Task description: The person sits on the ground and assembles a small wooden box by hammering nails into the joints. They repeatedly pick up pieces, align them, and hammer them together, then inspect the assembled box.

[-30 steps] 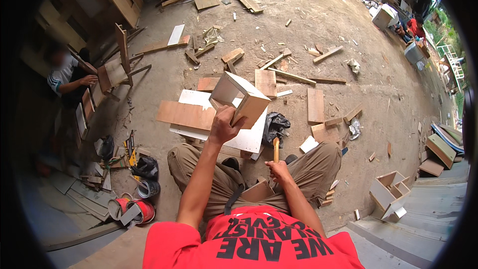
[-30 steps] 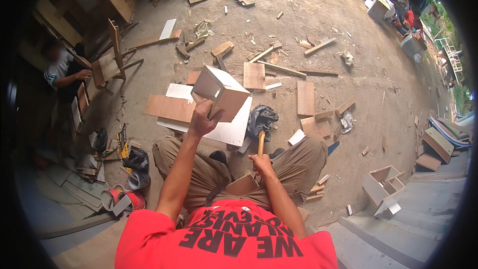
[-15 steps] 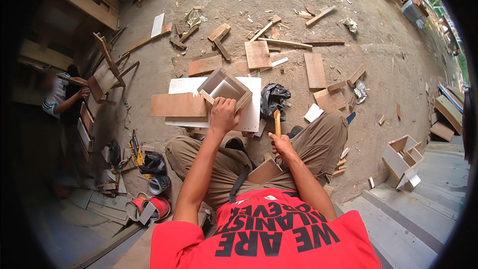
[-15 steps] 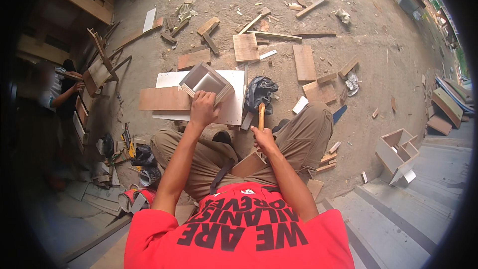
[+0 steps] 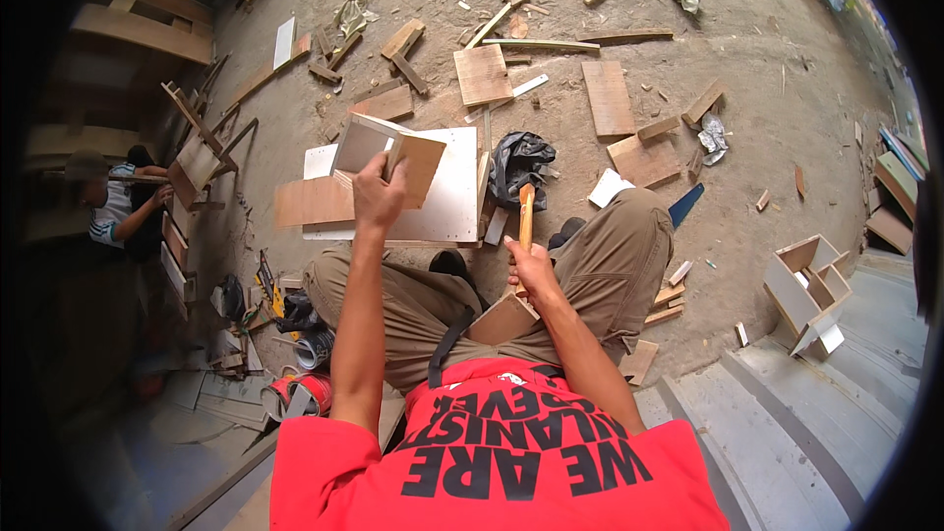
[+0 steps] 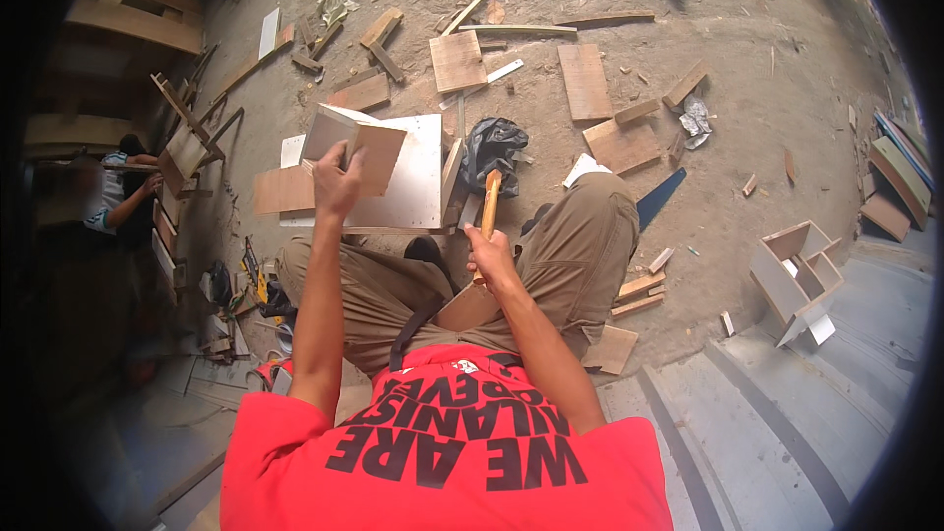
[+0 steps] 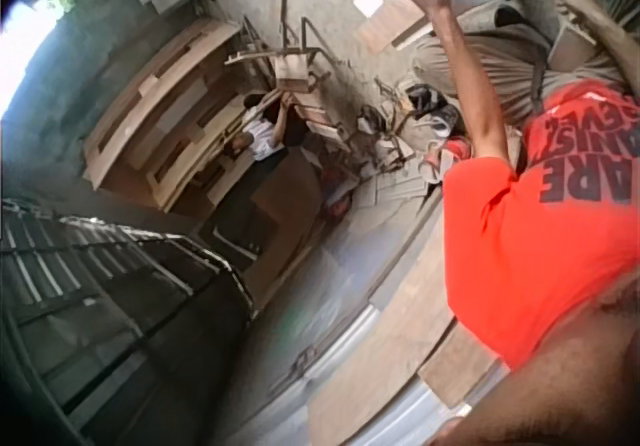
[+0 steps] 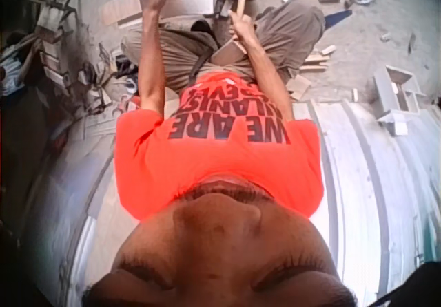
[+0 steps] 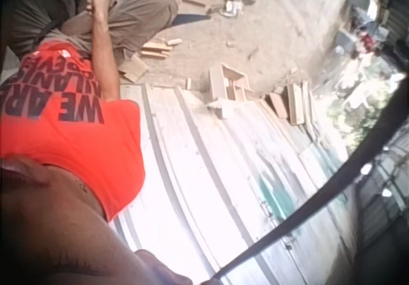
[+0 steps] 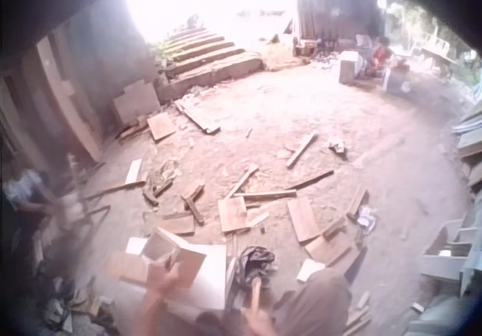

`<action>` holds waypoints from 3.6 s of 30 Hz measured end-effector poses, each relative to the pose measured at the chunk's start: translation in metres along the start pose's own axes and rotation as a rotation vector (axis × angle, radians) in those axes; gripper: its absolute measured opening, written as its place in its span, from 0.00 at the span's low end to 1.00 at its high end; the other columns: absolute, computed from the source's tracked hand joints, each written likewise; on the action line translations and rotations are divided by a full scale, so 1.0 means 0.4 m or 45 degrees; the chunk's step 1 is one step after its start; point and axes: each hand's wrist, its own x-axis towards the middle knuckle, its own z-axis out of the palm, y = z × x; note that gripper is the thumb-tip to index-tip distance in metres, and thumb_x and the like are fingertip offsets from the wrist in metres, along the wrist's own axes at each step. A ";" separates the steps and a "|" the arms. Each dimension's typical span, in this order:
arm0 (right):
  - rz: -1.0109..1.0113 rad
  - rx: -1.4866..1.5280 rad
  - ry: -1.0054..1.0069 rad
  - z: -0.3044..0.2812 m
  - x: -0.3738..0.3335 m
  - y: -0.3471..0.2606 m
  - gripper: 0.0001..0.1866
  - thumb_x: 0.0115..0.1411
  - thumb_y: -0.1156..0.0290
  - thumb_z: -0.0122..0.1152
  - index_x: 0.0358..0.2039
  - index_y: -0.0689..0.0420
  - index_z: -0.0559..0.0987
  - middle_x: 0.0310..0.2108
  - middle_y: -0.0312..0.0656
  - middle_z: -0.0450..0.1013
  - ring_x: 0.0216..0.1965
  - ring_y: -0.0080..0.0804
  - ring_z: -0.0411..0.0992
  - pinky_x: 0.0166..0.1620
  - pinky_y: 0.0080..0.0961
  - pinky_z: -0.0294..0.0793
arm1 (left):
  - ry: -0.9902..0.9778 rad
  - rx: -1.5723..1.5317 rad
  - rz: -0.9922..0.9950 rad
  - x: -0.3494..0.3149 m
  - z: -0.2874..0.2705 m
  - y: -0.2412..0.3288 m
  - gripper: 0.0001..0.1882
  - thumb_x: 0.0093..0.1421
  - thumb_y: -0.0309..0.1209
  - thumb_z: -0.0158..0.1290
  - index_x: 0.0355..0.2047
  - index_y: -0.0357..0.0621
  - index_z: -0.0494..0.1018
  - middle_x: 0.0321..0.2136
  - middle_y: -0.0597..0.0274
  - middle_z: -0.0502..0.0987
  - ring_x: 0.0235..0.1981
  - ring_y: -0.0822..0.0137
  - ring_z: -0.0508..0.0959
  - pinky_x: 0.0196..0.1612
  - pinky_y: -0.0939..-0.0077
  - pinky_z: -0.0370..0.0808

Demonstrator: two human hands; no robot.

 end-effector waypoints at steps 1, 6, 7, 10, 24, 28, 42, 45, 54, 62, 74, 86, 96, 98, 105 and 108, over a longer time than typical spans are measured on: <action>0.013 0.027 0.015 0.003 -0.003 -0.007 0.15 0.65 0.59 0.59 0.29 0.54 0.67 0.18 0.28 0.59 0.15 0.16 0.57 0.17 0.20 0.61 | 0.030 -0.057 -0.043 0.004 -0.029 0.004 0.14 0.61 0.35 0.56 0.40 0.37 0.78 0.22 0.52 0.80 0.22 0.66 0.78 0.29 0.70 0.74; -0.026 0.086 0.023 0.000 0.000 -0.004 0.18 0.65 0.54 0.59 0.32 0.54 0.65 0.21 0.29 0.58 0.16 0.15 0.56 0.18 0.18 0.60 | 0.125 -0.669 -0.270 -0.028 -0.081 -0.021 0.17 0.67 0.37 0.52 0.42 0.32 0.77 0.33 0.66 0.80 0.34 0.77 0.76 0.40 0.82 0.71; -0.040 0.089 0.021 0.000 -0.003 -0.003 0.18 0.66 0.54 0.59 0.31 0.54 0.64 0.21 0.29 0.58 0.16 0.15 0.56 0.18 0.18 0.60 | 0.172 -0.848 -0.352 -0.036 -0.072 -0.024 0.18 0.67 0.39 0.52 0.42 0.32 0.77 0.34 0.66 0.80 0.34 0.76 0.76 0.41 0.82 0.71; -0.117 0.036 0.022 -0.009 -0.006 -0.004 0.19 0.66 0.52 0.58 0.31 0.53 0.64 0.21 0.30 0.58 0.15 0.16 0.55 0.18 0.18 0.60 | 0.209 -0.998 -0.543 -0.053 -0.027 -0.034 0.21 0.67 0.41 0.51 0.45 0.32 0.75 0.38 0.64 0.79 0.36 0.72 0.77 0.43 0.80 0.72; -0.483 -0.667 0.404 -0.039 0.124 0.007 0.21 0.67 0.54 0.51 0.36 0.64 0.70 0.24 0.53 0.73 0.28 0.51 0.75 0.35 0.45 0.72 | 0.135 0.587 0.196 0.029 0.010 0.053 0.25 0.64 0.41 0.50 0.57 0.39 0.66 0.62 0.48 0.63 0.65 0.48 0.59 0.66 0.45 0.52; -0.721 -1.117 0.641 -0.019 0.261 -0.077 0.16 0.65 0.64 0.53 0.43 0.66 0.68 0.36 0.61 0.72 0.38 0.62 0.74 0.40 0.51 0.73 | 0.030 0.656 0.174 0.062 0.055 0.055 0.24 0.65 0.44 0.47 0.57 0.45 0.67 0.59 0.51 0.68 0.67 0.52 0.60 0.67 0.42 0.48; -1.060 -1.745 0.738 -0.006 0.621 -0.004 0.15 0.59 0.67 0.59 0.46 0.57 0.75 0.43 0.48 0.70 0.50 0.49 0.68 0.53 0.44 0.65 | -0.038 0.577 0.134 0.059 0.052 0.079 0.24 0.63 0.41 0.48 0.57 0.43 0.67 0.53 0.52 0.71 0.59 0.53 0.67 0.66 0.46 0.48; -0.863 -1.795 0.670 -0.019 0.719 0.010 0.09 0.59 0.70 0.58 0.40 0.57 0.77 0.42 0.47 0.71 0.48 0.48 0.69 0.50 0.45 0.68 | -0.058 0.575 0.144 0.070 0.054 0.085 0.24 0.62 0.40 0.49 0.56 0.42 0.66 0.53 0.52 0.71 0.59 0.53 0.67 0.67 0.46 0.48; -0.919 -1.871 0.597 -0.046 0.789 0.013 0.06 0.60 0.72 0.54 0.36 0.58 0.77 0.40 0.47 0.72 0.45 0.46 0.72 0.47 0.43 0.71 | -0.095 0.551 0.088 0.072 0.045 0.088 0.26 0.62 0.42 0.50 0.57 0.40 0.66 0.53 0.53 0.70 0.60 0.56 0.65 0.67 0.47 0.46; -0.939 -1.715 0.449 -0.099 0.791 0.011 0.08 0.56 0.69 0.63 0.34 0.59 0.76 0.40 0.49 0.72 0.44 0.51 0.73 0.46 0.45 0.73 | -0.083 0.557 0.124 0.075 0.048 0.087 0.26 0.62 0.41 0.49 0.56 0.41 0.66 0.53 0.54 0.71 0.59 0.56 0.66 0.67 0.47 0.47; -0.841 -0.726 0.248 -0.073 0.570 -0.108 0.09 0.61 0.72 0.62 0.39 0.64 0.80 0.30 0.39 0.79 0.31 0.24 0.76 0.34 0.22 0.76 | -0.024 0.543 0.164 0.061 0.056 0.066 0.29 0.64 0.46 0.47 0.59 0.40 0.66 0.58 0.53 0.69 0.65 0.55 0.62 0.68 0.45 0.44; -1.040 -0.373 -0.386 0.163 -0.069 -0.395 0.10 0.63 0.71 0.63 0.42 0.62 0.80 0.34 0.35 0.79 0.32 0.16 0.75 0.35 0.15 0.74 | -0.147 -0.675 0.127 0.027 0.039 0.161 0.14 0.58 0.30 0.62 0.44 0.37 0.78 0.32 0.60 0.81 0.35 0.68 0.79 0.40 0.73 0.74; -1.031 -0.440 -0.544 0.168 -0.067 -0.409 0.13 0.65 0.69 0.61 0.43 0.65 0.80 0.35 0.38 0.79 0.37 0.20 0.75 0.43 0.19 0.74 | -0.611 -1.185 -0.019 0.053 0.057 0.142 0.10 0.62 0.26 0.59 0.42 0.33 0.78 0.34 0.62 0.81 0.31 0.77 0.78 0.35 0.84 0.74; -1.015 -0.415 -0.549 0.174 -0.064 -0.413 0.12 0.65 0.68 0.61 0.43 0.65 0.80 0.35 0.38 0.79 0.36 0.20 0.75 0.42 0.18 0.75 | -0.639 -1.192 0.005 0.064 0.055 0.134 0.10 0.62 0.27 0.60 0.41 0.34 0.78 0.33 0.62 0.81 0.31 0.77 0.78 0.35 0.84 0.74; -0.952 -0.193 -0.067 0.150 0.100 -0.454 0.11 0.64 0.67 0.63 0.41 0.62 0.79 0.34 0.37 0.78 0.31 0.18 0.75 0.31 0.16 0.75 | -0.257 -0.790 0.098 0.162 0.018 0.062 0.06 0.62 0.28 0.59 0.34 0.37 0.77 0.27 0.67 0.79 0.29 0.79 0.76 0.34 0.84 0.71; -0.939 -0.311 0.412 -0.012 0.426 -0.368 0.14 0.56 0.66 0.69 0.37 0.63 0.80 0.34 0.42 0.80 0.34 0.30 0.78 0.38 0.24 0.77 | -0.104 -0.911 0.039 0.173 0.061 0.027 0.06 0.63 0.28 0.58 0.34 0.37 0.77 0.26 0.69 0.77 0.27 0.80 0.74 0.32 0.86 0.69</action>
